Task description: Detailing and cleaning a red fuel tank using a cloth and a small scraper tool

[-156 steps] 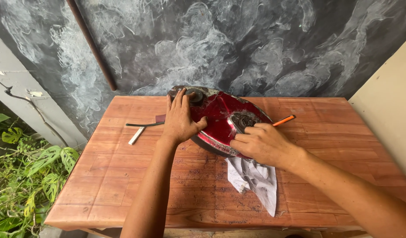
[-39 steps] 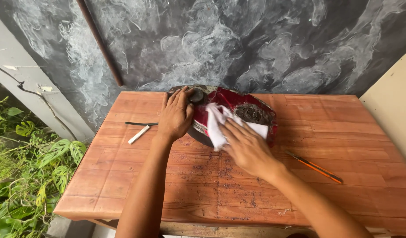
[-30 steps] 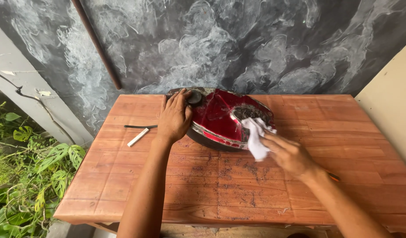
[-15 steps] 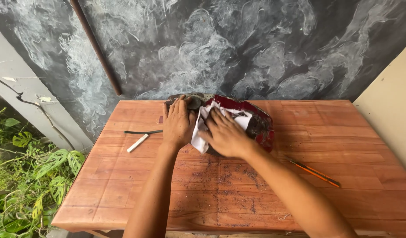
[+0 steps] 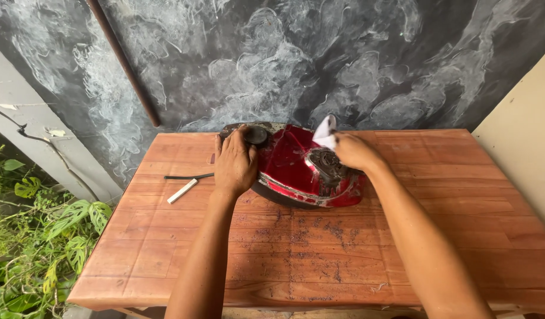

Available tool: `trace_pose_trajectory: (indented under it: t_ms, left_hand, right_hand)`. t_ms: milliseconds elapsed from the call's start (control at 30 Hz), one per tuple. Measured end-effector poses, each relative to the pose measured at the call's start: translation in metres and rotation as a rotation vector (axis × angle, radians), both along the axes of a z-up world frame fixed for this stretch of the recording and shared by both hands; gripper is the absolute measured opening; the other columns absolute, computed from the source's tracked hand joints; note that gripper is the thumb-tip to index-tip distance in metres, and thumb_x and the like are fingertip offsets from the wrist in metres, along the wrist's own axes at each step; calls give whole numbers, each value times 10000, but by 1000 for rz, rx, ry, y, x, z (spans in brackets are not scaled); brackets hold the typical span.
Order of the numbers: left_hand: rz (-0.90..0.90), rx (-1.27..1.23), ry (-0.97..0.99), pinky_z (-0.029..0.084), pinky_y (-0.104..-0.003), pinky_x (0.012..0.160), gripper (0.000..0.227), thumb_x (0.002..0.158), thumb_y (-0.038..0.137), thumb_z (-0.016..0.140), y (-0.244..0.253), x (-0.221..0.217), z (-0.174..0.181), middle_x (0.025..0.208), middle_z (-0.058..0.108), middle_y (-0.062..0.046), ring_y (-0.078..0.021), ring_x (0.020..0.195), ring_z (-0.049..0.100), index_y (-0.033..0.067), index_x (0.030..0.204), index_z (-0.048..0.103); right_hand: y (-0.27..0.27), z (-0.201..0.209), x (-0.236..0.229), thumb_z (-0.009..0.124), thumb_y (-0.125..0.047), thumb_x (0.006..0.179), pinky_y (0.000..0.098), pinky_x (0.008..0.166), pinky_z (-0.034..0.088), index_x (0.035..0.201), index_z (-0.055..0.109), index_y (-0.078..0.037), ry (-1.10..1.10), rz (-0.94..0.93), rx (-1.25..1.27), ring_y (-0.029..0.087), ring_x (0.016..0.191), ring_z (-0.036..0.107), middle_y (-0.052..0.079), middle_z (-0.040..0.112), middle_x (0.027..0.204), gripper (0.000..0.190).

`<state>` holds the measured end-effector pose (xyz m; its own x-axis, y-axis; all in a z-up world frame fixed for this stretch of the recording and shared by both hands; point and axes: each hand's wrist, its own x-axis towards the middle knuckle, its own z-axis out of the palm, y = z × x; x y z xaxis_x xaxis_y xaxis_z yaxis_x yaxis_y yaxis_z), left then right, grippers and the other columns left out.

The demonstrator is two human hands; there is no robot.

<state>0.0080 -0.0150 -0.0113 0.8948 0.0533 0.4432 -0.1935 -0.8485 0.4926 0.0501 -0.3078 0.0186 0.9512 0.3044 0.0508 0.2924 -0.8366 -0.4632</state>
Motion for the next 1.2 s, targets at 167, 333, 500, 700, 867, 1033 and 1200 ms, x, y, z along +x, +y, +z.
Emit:
trace_pose_trajectory:
  t_ms: [167,333,500,700,867,1033,1200]
  left_hand:
    - [-118,-324,-142,94,-527,1271,503,955,134,443,4,-10,1,1496,500,-174,-365,1435,409,114,1453,375]
    - [-170,-493,-207,226,-535,1247,529,945,70,441,7,-12,-6,1452,521,-195,-389,1407,453,113,1468,379]
    - [-49,-86,-270,148,-492,1265,605,931,240,504,0,-5,-21,1480,510,-139,-322,1407,435,108,1505,368]
    - [-3,-67,-192,132,-504,1267,630,918,247,460,-3,-5,-20,1472,518,-103,-303,1417,424,165,1532,341]
    - [18,-16,-197,148,-495,1263,540,947,243,439,0,-5,-20,1505,498,-39,-272,1418,426,233,1487,443]
    - [7,16,-163,160,-499,1264,501,956,259,409,1,-9,-13,1505,494,-6,-258,1429,418,332,1442,509]
    - [-2,5,-117,172,-512,1261,505,955,235,408,-1,-13,-4,1512,490,-54,-295,1432,419,335,1438,516]
  right_hand:
    - [-81,-32,20,471,-210,998,519,885,565,1198,718,-69,-75,-378,-176,367,1043,728,185,764,1020,347]
    - [-39,14,-16,585,-278,1048,513,958,513,1259,699,-117,-438,-295,116,385,1142,661,192,734,1116,289]
    - [76,60,-66,241,-572,1065,601,1245,100,1555,334,1,-7,94,-375,410,1550,188,271,224,1655,760]
    - [115,52,-103,237,-450,1081,564,1254,91,1575,264,15,72,344,-215,418,1543,150,281,211,1643,679]
    - [71,-6,-108,425,-223,1057,509,1225,229,1456,504,-56,-259,537,-224,345,1446,393,214,491,1505,440]
    - [28,-34,-116,552,-97,994,477,1160,385,1384,613,-133,-636,608,-60,299,1378,495,87,553,1500,396]
    - [-18,-48,-122,633,-37,903,447,1065,508,1181,723,-76,-775,612,41,328,1262,601,125,676,1340,294]
